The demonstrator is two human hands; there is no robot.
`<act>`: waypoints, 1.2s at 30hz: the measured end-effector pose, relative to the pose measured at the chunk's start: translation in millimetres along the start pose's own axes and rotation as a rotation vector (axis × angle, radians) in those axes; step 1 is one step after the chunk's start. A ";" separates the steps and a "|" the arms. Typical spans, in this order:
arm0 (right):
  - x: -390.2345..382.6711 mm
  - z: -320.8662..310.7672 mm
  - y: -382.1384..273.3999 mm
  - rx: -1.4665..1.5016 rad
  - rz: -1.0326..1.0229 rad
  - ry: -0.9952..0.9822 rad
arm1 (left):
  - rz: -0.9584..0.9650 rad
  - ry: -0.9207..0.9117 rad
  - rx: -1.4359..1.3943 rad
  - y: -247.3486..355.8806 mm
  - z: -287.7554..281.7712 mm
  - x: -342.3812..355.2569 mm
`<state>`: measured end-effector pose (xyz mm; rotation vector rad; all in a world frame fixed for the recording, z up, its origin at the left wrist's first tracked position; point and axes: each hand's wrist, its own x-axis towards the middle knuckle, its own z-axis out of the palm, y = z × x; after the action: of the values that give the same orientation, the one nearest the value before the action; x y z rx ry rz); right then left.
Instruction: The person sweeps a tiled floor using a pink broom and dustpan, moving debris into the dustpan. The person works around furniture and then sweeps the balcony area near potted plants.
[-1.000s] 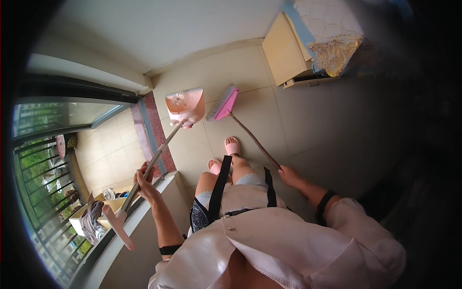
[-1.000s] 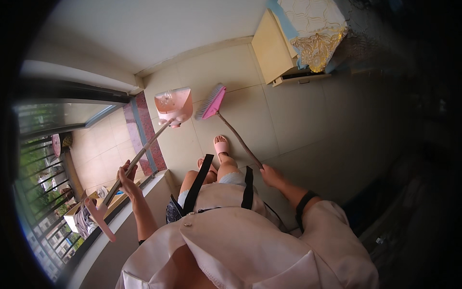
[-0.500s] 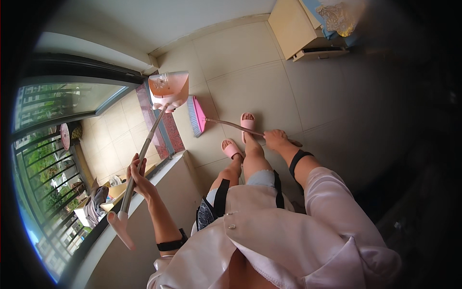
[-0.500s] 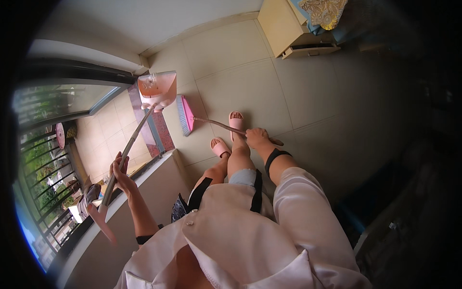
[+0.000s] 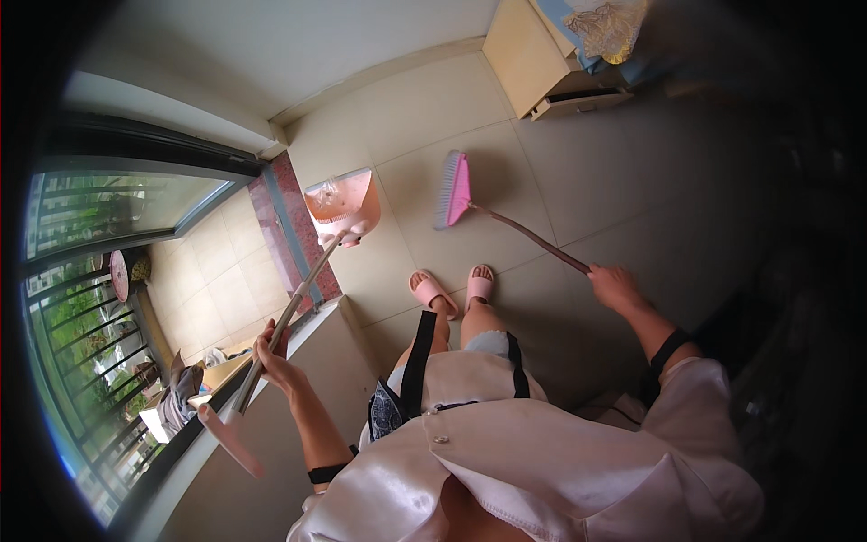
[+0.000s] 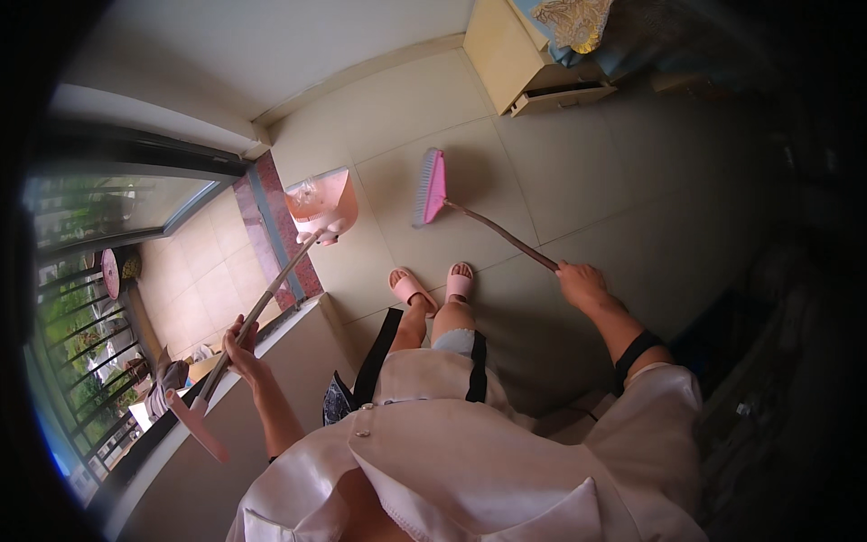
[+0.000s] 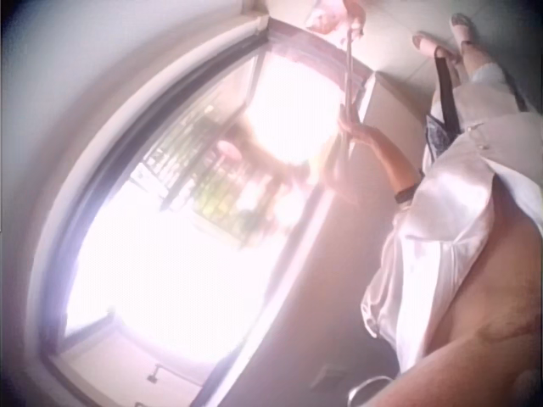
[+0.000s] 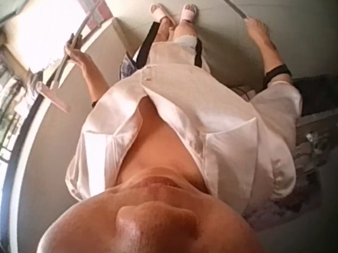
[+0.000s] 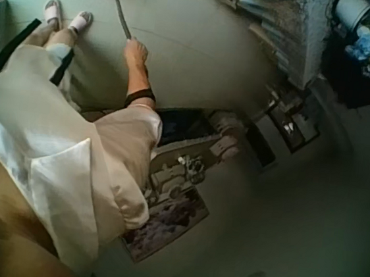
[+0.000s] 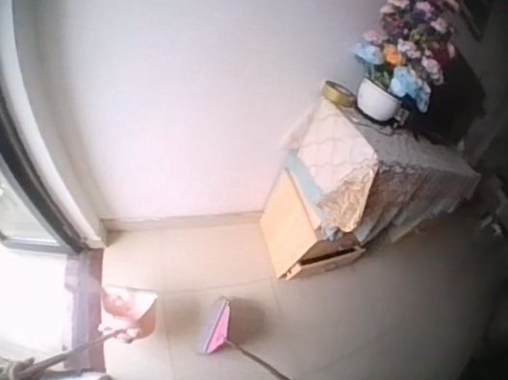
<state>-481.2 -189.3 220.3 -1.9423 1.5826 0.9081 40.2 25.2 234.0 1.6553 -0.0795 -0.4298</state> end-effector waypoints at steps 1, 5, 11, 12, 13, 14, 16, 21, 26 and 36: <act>5.7 3.1 -8.6 0.054 -0.047 0.032 | 0.001 0.010 0.002 2.6 -2.0 -3.4; 72.8 27.1 -80.8 0.174 -0.201 0.069 | 0.036 0.008 -0.003 25.1 -14.9 -11.5; 169.9 60.0 -211.5 0.254 -0.264 0.142 | 0.096 0.017 0.052 45.9 -10.7 -16.7; 174.1 59.8 -216.6 0.226 -0.219 0.136 | 0.120 -0.031 0.073 48.1 -8.7 -15.7; 183.0 58.0 -212.2 0.203 -0.199 0.119 | 0.128 -0.030 0.099 43.7 2.4 -16.4; 180.3 56.4 -205.9 0.177 -0.167 0.113 | 0.129 -0.060 0.125 44.9 4.0 -16.9; 173.3 55.7 -168.3 0.212 -0.132 0.085 | 0.158 -0.038 0.145 45.3 11.1 -18.8; 115.9 51.7 -40.3 0.336 0.214 -0.145 | 0.136 -0.049 0.144 40.2 21.5 -15.2; 24.0 47.2 21.1 0.279 0.331 -0.037 | 0.084 -0.056 0.130 39.1 23.0 -10.8; -46.7 96.6 -35.4 0.364 -0.073 0.154 | 0.138 -0.392 0.188 40.0 71.0 -36.3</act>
<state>-471.0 -81.4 188.6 -1.8274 1.6177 0.4122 -8.5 -36.5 276.2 1.7155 -0.5369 -0.6520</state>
